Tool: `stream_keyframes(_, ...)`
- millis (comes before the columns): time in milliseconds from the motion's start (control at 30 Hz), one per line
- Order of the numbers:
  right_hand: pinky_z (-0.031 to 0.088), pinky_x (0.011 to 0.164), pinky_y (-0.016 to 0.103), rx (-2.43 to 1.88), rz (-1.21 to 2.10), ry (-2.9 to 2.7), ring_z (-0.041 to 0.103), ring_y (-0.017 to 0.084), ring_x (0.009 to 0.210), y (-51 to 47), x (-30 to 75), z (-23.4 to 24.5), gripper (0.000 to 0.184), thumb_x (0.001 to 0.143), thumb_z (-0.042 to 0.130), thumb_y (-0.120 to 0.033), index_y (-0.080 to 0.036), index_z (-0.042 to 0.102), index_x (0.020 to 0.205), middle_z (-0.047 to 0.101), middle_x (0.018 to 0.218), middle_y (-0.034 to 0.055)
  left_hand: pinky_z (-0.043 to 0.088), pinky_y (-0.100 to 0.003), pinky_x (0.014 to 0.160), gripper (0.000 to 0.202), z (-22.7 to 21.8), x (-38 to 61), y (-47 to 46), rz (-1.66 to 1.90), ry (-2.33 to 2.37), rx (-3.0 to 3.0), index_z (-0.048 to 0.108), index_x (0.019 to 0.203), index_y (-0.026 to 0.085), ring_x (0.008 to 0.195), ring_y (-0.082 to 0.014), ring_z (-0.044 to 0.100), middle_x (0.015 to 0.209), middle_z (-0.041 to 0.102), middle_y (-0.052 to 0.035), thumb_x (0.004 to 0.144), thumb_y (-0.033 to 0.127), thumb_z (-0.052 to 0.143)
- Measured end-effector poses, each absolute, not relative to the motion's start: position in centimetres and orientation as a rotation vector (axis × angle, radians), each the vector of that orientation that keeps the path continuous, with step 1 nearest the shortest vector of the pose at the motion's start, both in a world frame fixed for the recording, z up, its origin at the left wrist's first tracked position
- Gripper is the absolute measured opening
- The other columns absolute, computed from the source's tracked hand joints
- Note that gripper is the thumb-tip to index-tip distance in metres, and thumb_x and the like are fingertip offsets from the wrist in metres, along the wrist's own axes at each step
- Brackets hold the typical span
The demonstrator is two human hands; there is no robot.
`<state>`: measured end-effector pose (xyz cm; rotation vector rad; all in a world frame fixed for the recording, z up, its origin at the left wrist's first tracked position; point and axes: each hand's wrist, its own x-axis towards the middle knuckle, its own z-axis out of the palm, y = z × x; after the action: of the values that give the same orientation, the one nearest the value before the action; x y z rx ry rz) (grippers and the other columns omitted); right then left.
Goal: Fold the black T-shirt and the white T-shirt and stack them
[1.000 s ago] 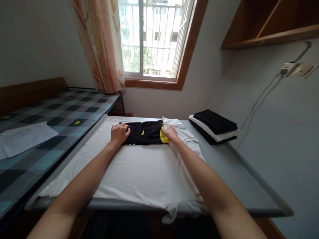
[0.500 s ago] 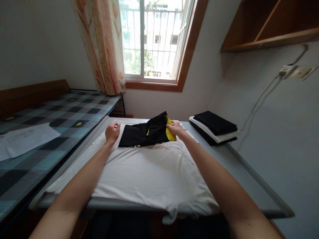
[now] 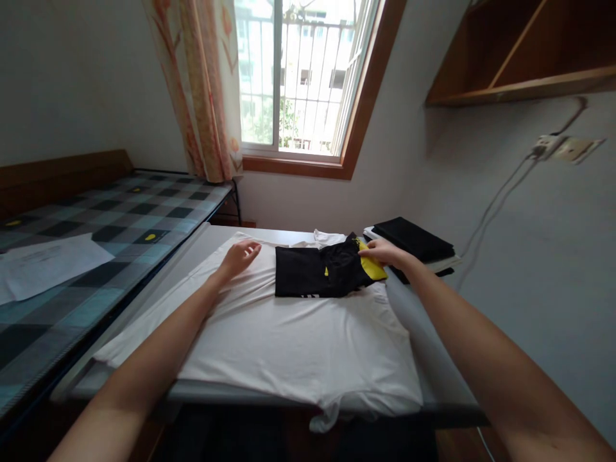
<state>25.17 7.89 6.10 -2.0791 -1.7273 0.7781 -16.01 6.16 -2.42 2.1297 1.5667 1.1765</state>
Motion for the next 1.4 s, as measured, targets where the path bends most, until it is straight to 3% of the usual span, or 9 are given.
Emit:
stream_keyframes(100, 0.047, 0.048, 0.018, -2.053, 0.779, -1.683, 0.063, 0.014, 0.06, 8.1, 21.7, 9.0, 0.022, 0.072, 0.077, -0.027, -0.013, 0.065, 0.084, 0.065, 0.067, 0.0032, 0.049, -0.023, 0.054, 0.047, -1.8, -13.4, 5.2, 1.127, 1.235, 1.96, 0.066, 0.09, 0.015, 0.06, -0.0144, 0.063, 0.077, 0.067, -0.0053, 0.085, 0.059, 0.051)
stream_keyframes(267, 0.048, 0.051, 0.02, -1.607, 0.908, -1.817, 0.061, 0.013, 0.058, 6.2, 13.6, 9.7, 0.026, 0.075, 0.077, -0.03, -0.013, 0.068, 0.093, 0.066, 0.065, 0.0026, 0.05, -0.023, 0.052, 0.062, -1.6, -11.1, 3.1, 1.087, 1.06, 1.351, 0.055, 0.119, 0.016, 0.068, -0.0149, 0.066, 0.101, 0.067, -0.0115, 0.085, 0.067, 0.048)
stream_keyframes(367, 0.052, 0.063, 0.025, -1.365, 1.028, -2.072, 0.064, 0.015, 0.066, 4.7, 11.0, 7.4, 0.028, 0.076, 0.076, -0.036, -0.017, 0.07, 0.096, 0.069, 0.074, 0.0038, 0.052, -0.024, 0.057, 0.058, -1.9, -10.9, 2.5, 1.11, 1.045, 1.2, 0.054, 0.123, 0.015, 0.072, -0.0147, 0.066, 0.104, 0.067, -0.0128, 0.088, 0.061, 0.05)
stream_keyframes(567, 0.039, 0.103, 0.038, -1.467, 0.467, -2.128, 0.055, 0.026, 0.117, 3.7, 12.7, 0.9, 0.041, 0.084, 0.066, -0.038, -0.018, 0.063, 0.121, 0.059, 0.126, 0.0146, 0.051, -0.022, 0.06, 0.068, -2.3, -10.6, 2.6, 1.101, 1.06, 1.257, 0.055, 0.126, 0.013, 0.078, -0.0158, 0.065, 0.111, 0.065, -0.0127, 0.066, 0.034, 0.081)
stream_keyframes(700, 0.033, 0.109, 0.04, -1.57, 0.524, -1.912, 0.043, 0.027, 0.132, 3.5, 13.5, -2.0, 0.059, 0.089, 0.055, -0.043, -0.013, 0.047, 0.139, 0.051, 0.138, 0.0186, 0.055, -0.028, 0.062, 0.083, -2.2, -10.3, 2.3, 1.075, 1.092, 1.292, 0.049, 0.134, 0.019, 0.087, -0.0212, 0.066, 0.12, 0.059, -0.0149, 0.06, 0.036, 0.084)
stream_keyframes(867, 0.03, 0.112, 0.036, -1.378, 0.617, -1.818, 0.042, 0.023, 0.134, 3.3, 13.0, -2.6, 0.054, 0.088, 0.054, -0.035, -0.012, 0.049, 0.137, 0.05, 0.142, 0.0162, 0.055, -0.036, 0.083, 0.084, -2.1, -9.3, 1.7, 1.139, 0.97, 1.353, 0.054, 0.129, 0.016, 0.102, -0.0263, 0.064, 0.124, 0.058, -0.0155, 0.054, 0.034, 0.088)
stream_keyframes(1033, 0.037, 0.106, 0.034, -1.472, 0.596, -1.776, 0.052, 0.022, 0.125, 3.4, 13.0, -2.0, 0.043, 0.086, 0.055, -0.029, -0.017, 0.058, 0.127, 0.06, 0.132, 0.0118, 0.055, -0.034, 0.073, 0.085, -2.1, -8.9, 1.2, 0.975, 1.017, 1.346, 0.05, 0.132, 0.017, 0.088, -0.0225, 0.066, 0.124, 0.057, -0.0145, 0.057, 0.036, 0.085)
stream_keyframes(1200, 0.047, 0.081, 0.03, -1.8, 0.54, -1.784, 0.065, 0.026, 0.096, 3.3, 13.8, -1.6, 0.041, 0.081, 0.062, -0.048, -0.015, 0.066, 0.105, 0.071, 0.096, 0.013, 0.054, -0.034, 0.081, 0.064, -2.1, -9.6, 1.1, 1.039, 1.315, 1.711, 0.063, 0.118, 0.02, 0.084, -0.0167, 0.061, 0.122, 0.048, -0.009, 0.06, 0.04, 0.082)
stream_keyframes(1400, 0.042, 0.053, 0.023, -1.838, 0.905, -1.748, 0.06, 0.018, 0.064, 3.7, 14.6, -0.5, 0.039, 0.078, 0.064, -0.053, -0.016, 0.062, 0.067, 0.059, 0.055, 0.0018, 0.052, -0.032, 0.074, 0.063, -1.2, -9.6, 0.5, 0.893, 1.384, 1.86, 0.063, 0.12, 0.02, 0.071, -0.015, 0.058, 0.099, 0.053, -0.0046, 0.067, 0.051, 0.076)
